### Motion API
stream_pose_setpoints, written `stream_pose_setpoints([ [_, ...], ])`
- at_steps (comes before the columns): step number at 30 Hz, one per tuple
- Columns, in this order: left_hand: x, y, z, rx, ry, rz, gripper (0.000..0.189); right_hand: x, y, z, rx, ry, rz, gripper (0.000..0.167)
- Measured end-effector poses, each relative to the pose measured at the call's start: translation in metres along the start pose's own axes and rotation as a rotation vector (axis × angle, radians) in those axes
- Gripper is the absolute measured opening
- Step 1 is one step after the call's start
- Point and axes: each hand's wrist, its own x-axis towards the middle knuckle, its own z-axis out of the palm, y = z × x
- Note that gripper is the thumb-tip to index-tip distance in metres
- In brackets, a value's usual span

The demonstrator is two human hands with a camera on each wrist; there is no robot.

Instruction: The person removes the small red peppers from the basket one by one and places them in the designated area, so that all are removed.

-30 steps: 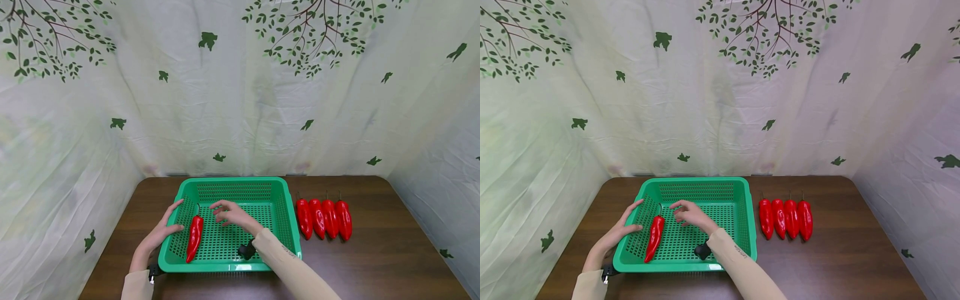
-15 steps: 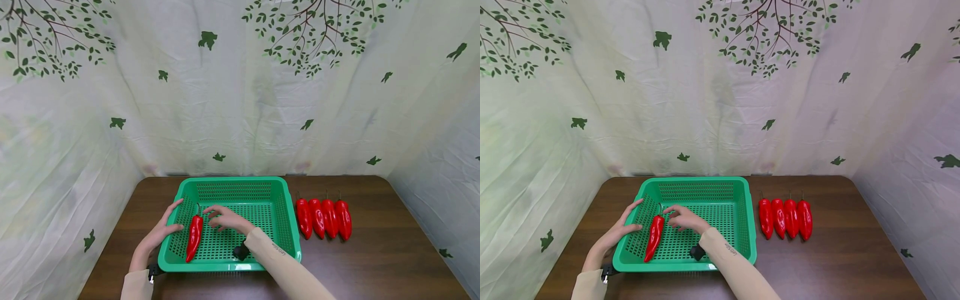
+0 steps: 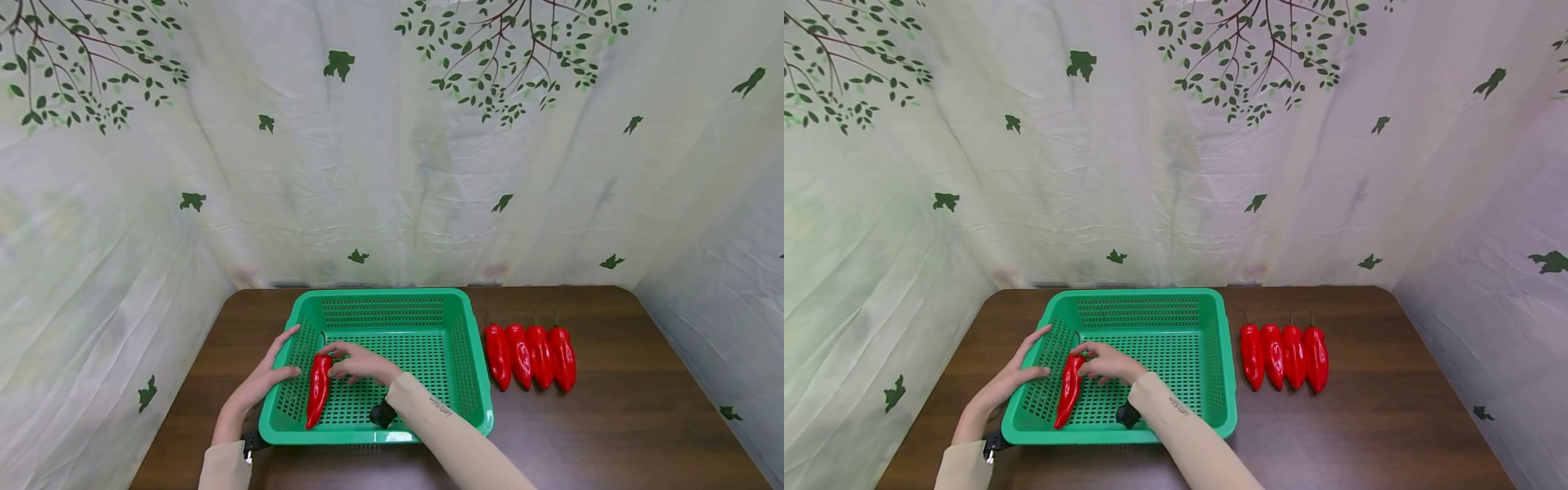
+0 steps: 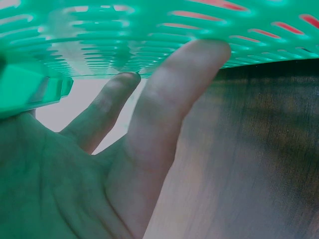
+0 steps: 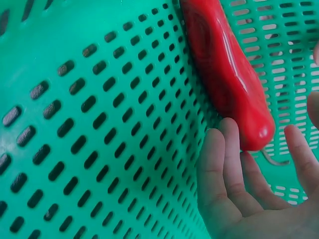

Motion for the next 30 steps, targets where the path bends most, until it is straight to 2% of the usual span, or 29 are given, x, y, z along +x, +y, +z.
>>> stream_pose_setpoints([
  [8,0.0015,-0.0009,0.0012,0.003,0.009,-0.015,0.075,0.0037,0.0012,0.0030,-0.038,-0.025,0.011,0.047],
  [15,0.0012,-0.0021,0.0007,0.003,0.013,-0.012,0.075,0.0058,0.0039,0.0048,-0.049,-0.044,0.010,0.049],
  [24,-0.0010,0.0012,0.0008,0.001,0.002,0.000,0.075,0.0064,0.0028,0.0080,-0.118,-0.074,0.039,0.052],
  [30,-0.0008,0.0012,0.0010,-0.001,-0.002,0.007,0.075,0.0062,0.0017,0.0083,-0.106,-0.062,0.010,0.051],
])
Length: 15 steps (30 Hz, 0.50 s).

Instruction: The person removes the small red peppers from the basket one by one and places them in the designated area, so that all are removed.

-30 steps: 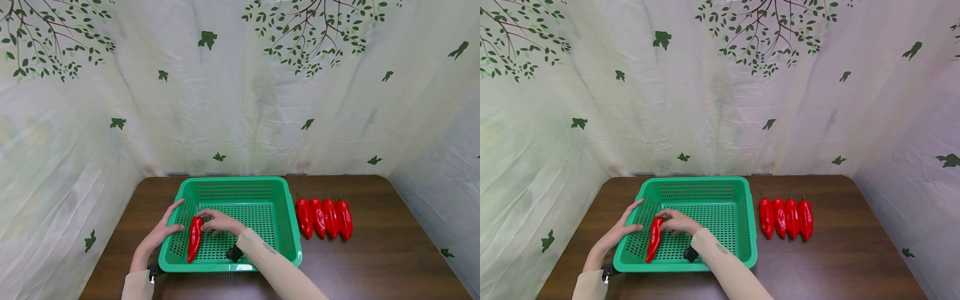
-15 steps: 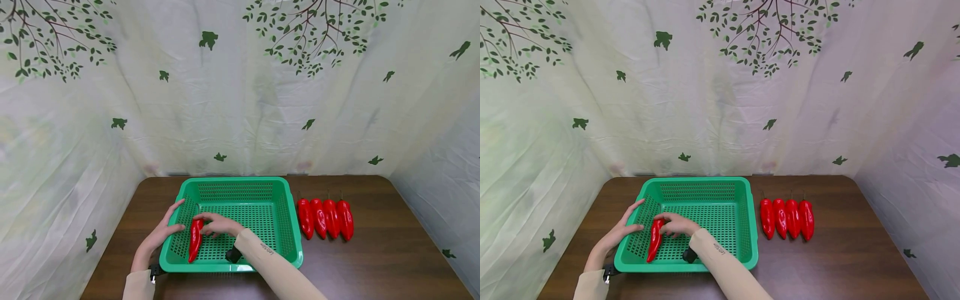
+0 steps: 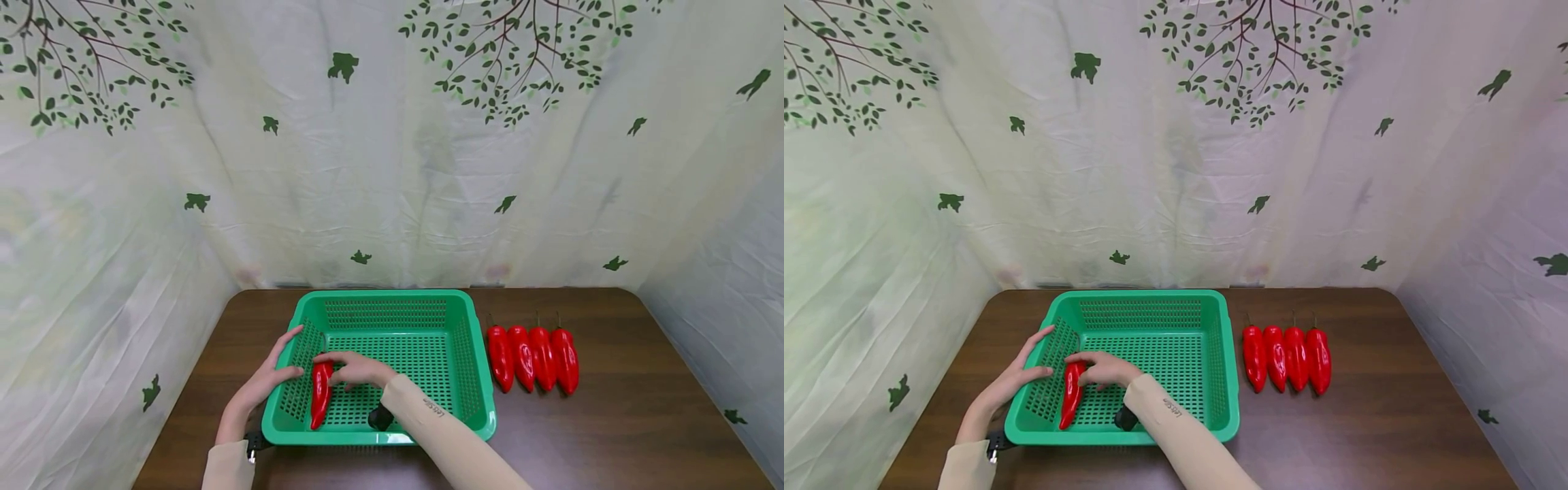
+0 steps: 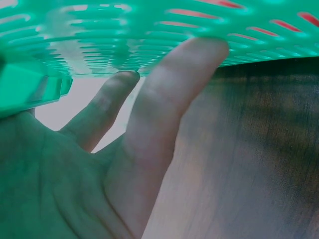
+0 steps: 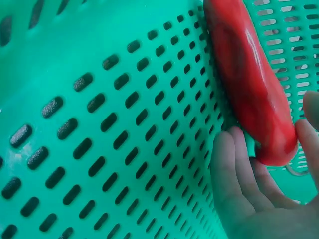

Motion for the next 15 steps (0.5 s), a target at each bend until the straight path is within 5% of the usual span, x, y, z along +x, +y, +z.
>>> stream_pose_setpoints([
  [7,0.0006,-0.0011,-0.0006,0.015,0.004,0.011,0.074,0.0004,-0.0008,-0.0001,-0.057,0.100,-0.097,0.050],
  [15,0.0002,-0.0016,-0.0004,0.021,0.005,0.017,0.074,0.0045,0.0020,-0.0009,-0.001,0.167,-0.113,0.046],
])
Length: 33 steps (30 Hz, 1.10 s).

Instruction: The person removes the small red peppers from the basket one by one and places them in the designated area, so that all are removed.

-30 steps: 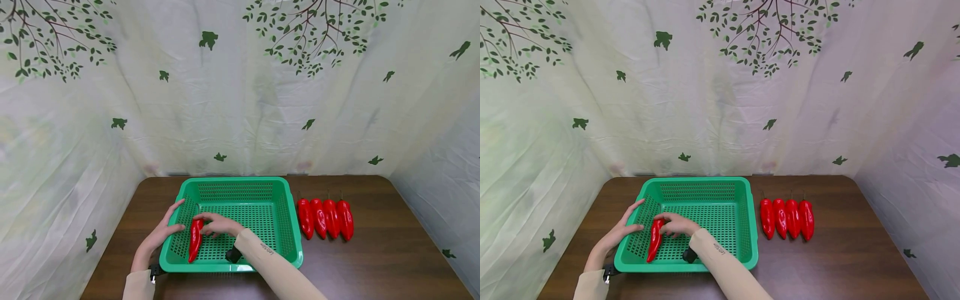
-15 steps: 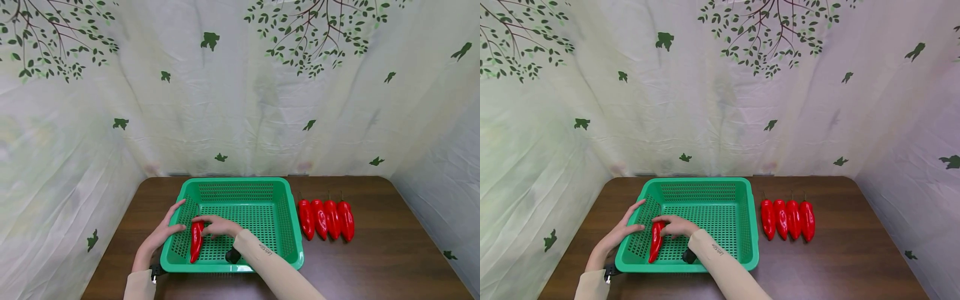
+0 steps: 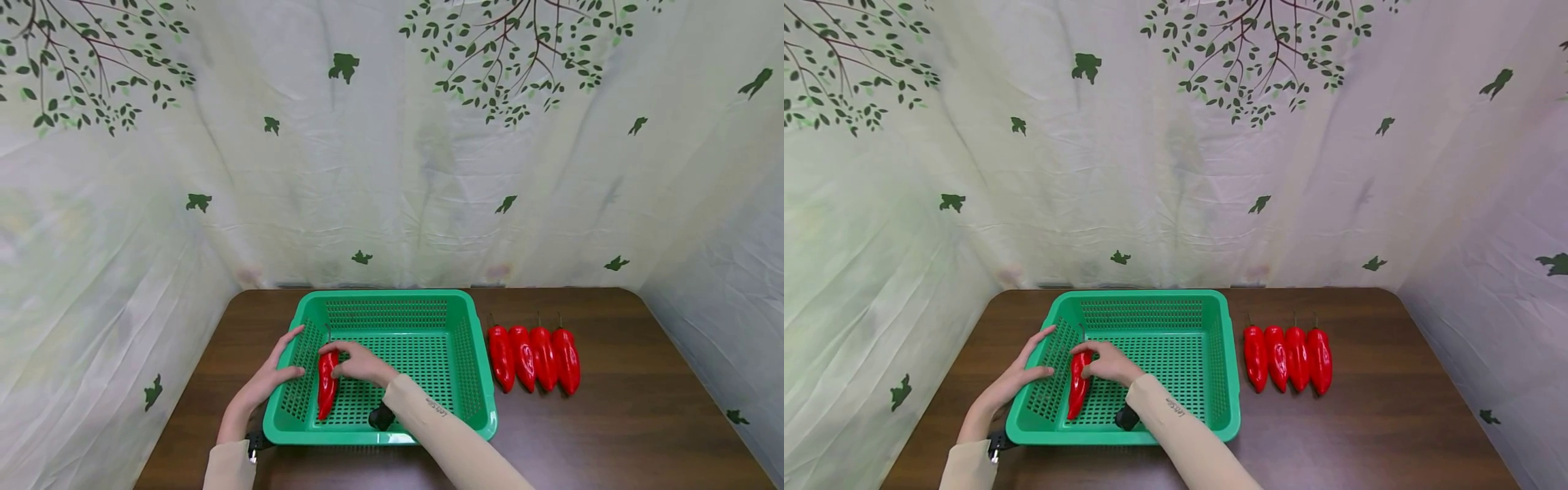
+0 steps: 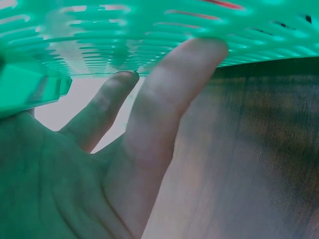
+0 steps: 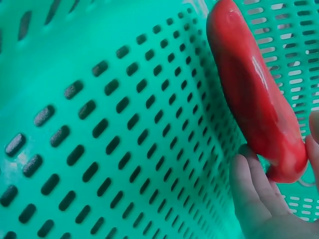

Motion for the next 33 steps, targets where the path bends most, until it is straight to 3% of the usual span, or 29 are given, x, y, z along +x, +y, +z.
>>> stream_pose_setpoints([
  [13,0.002,0.001,0.000,-0.002,-0.007,-0.002,0.074,-0.004,-0.005,-0.010,0.230,0.044,-0.023,0.038],
  [22,0.001,0.000,0.000,-0.014,-0.009,-0.007,0.075,-0.009,-0.012,-0.019,0.290,0.091,-0.039,0.038],
  [33,0.000,0.000,0.000,-0.023,-0.004,-0.013,0.076,-0.013,-0.015,-0.028,0.330,0.091,-0.075,0.037],
])
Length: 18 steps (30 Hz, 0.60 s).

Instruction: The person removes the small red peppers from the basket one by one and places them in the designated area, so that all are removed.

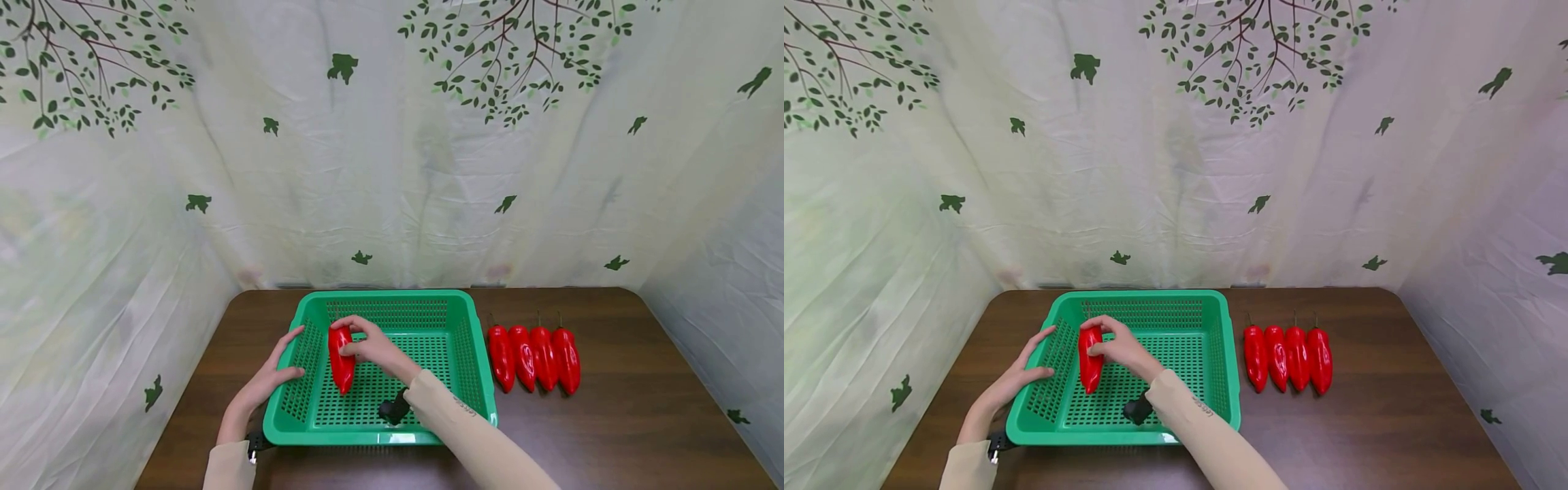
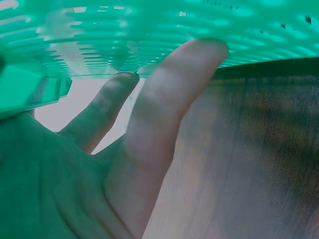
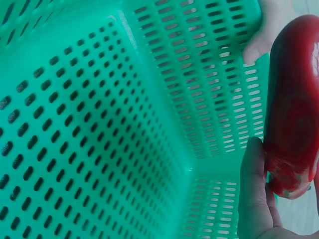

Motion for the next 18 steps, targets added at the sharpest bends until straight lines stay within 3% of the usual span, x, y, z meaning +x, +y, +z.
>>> stream_pose_setpoints([
  [18,0.000,0.002,0.000,-0.005,0.009,-0.022,0.075,-0.016,-0.027,-0.022,0.044,0.000,-0.029,0.041],
])
